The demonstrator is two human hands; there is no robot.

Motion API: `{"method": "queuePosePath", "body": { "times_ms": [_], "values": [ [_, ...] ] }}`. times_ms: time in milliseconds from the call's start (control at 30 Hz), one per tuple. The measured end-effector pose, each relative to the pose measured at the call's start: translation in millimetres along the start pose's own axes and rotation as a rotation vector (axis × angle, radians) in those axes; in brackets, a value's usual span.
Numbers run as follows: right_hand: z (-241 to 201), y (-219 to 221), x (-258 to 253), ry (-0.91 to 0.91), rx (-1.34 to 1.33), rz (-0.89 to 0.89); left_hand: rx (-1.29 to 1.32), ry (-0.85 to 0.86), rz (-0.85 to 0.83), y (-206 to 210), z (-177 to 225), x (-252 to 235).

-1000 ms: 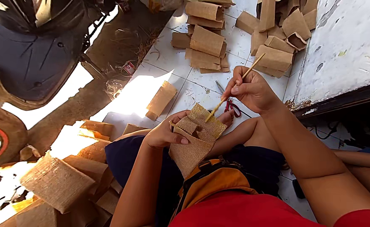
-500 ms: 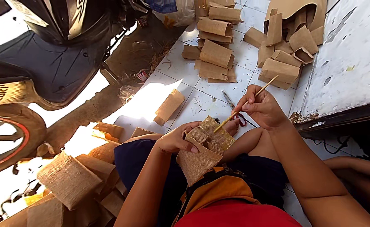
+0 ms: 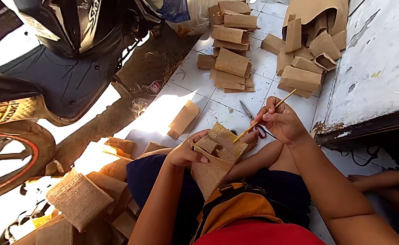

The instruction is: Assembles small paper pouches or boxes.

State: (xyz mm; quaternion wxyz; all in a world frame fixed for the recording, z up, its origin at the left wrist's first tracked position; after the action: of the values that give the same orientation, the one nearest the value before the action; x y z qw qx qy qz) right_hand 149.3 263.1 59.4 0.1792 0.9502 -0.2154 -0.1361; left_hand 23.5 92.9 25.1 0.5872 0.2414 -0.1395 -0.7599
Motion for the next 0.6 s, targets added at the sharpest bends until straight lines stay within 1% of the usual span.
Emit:
{"method": "queuePosePath", "body": {
  "times_ms": [133, 200, 333, 400, 500, 533, 600],
  "values": [
    [-3, 3, -6, -0.028, -0.002, -0.052, -0.004, -0.053, -0.031, 4, -6, 0],
    [-3, 8, -12, -0.052, -0.011, -0.040, -0.006, -0.083, -0.062, 9, -11, -4],
    [-4, 15, -14, -0.026, -0.006, -0.092, 0.002, -0.048, -0.096, 11, -7, -5],
    [-4, 13, -14, -0.044, 0.031, -0.029, 0.007, -0.061, -0.102, 12, -7, -6],
    [-7, 3, -15, -0.114, 0.071, 0.165, 0.010, -0.076, -0.095, 11, -12, -10],
    [-8, 0, -15, -0.117, 0.049, 0.194, 0.010, -0.070, -0.088, 10, -12, -11],
    [-8, 1, -14, -0.090, 0.043, 0.190, 0.012, -0.059, -0.088, 8, -10, -11]
  ]
}}
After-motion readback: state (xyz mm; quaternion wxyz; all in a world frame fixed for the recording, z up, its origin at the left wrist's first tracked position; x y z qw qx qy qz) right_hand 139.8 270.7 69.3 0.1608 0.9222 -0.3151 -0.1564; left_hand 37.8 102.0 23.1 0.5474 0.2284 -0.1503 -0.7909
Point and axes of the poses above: each hand's wrist, its own x-axis away from the middle knuckle, its own y-axis out of the palm, z = x × y, the point moved 10 cm from there along -x, towards the middle knuckle, and after that the axes turned 4 degrees about x, right-handed, at the moved point
